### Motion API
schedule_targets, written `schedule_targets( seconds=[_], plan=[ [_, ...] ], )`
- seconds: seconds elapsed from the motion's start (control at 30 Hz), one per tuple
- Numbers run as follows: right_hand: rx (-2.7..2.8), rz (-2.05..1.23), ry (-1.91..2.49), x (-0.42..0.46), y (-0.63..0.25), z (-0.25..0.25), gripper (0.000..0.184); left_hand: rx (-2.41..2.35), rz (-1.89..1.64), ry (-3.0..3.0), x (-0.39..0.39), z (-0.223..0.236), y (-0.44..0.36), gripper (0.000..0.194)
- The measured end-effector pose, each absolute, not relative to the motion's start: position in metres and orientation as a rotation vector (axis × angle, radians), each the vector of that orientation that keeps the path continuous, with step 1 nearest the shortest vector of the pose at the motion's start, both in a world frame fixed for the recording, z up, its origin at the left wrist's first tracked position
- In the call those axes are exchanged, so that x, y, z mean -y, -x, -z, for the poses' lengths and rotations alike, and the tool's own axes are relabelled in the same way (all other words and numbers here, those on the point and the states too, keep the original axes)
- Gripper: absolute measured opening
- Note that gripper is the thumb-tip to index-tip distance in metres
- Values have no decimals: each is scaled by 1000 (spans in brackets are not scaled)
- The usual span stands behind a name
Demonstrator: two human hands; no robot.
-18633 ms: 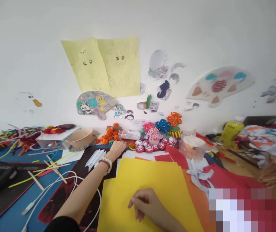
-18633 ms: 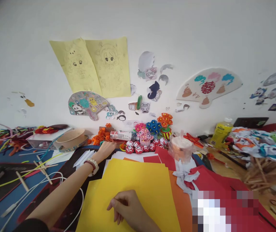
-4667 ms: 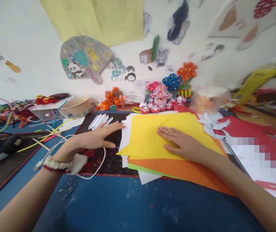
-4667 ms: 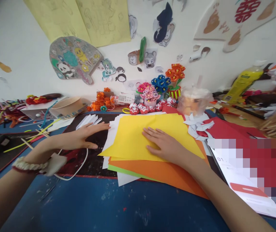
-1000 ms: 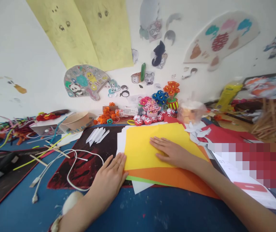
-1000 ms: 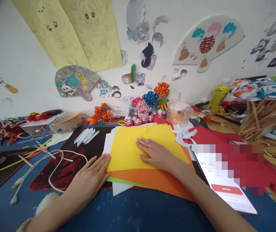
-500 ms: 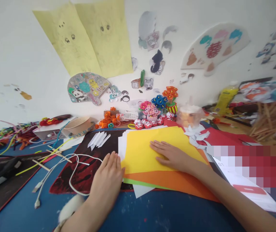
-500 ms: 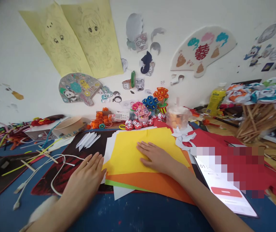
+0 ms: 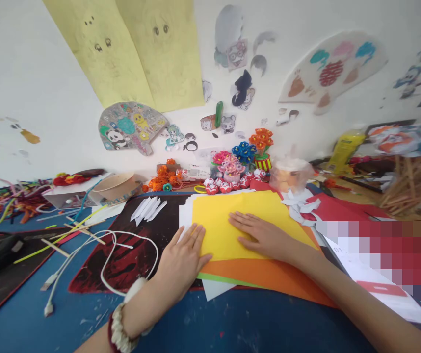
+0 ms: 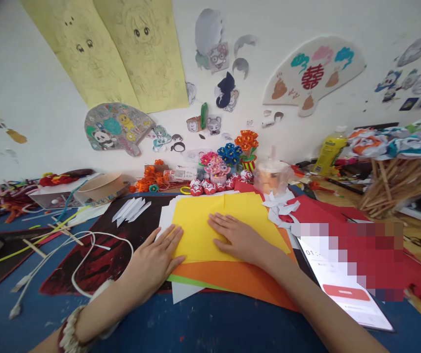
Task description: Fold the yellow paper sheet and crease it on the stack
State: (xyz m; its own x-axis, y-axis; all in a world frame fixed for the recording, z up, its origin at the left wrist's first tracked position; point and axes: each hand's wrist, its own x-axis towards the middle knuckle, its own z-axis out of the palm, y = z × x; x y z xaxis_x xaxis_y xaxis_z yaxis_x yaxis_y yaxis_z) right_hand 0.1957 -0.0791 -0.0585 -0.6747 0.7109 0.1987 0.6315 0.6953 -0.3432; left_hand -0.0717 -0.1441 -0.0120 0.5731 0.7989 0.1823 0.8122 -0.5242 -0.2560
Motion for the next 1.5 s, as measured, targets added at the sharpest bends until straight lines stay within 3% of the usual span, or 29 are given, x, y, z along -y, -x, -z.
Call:
schedule_targets(
  seconds=[0.23,0.4,0.57,0.73,1.03,1.5],
  plan=[
    [2594,-362,1086,82,-194,54,59,1360,-125,2378,155,-3,106,50],
    [2616,-375,1071,81,-193,53,60,1344,-122,2357,154,-16,80,58],
    [2624,-378,1071,80,-193,53,61,1180,-123,2612,138,5,26,62],
    [2619,-367,1062,79,-193,56,62,1240,16,2596,127,28,32,63],
    [2619,-385,1054,77,-194,58,61,1277,-169,2530,124,8,57,64],
    [2594,-420,1053,78,-193,56,61,1063,-312,2700,56,-15,27,50]
  ],
)
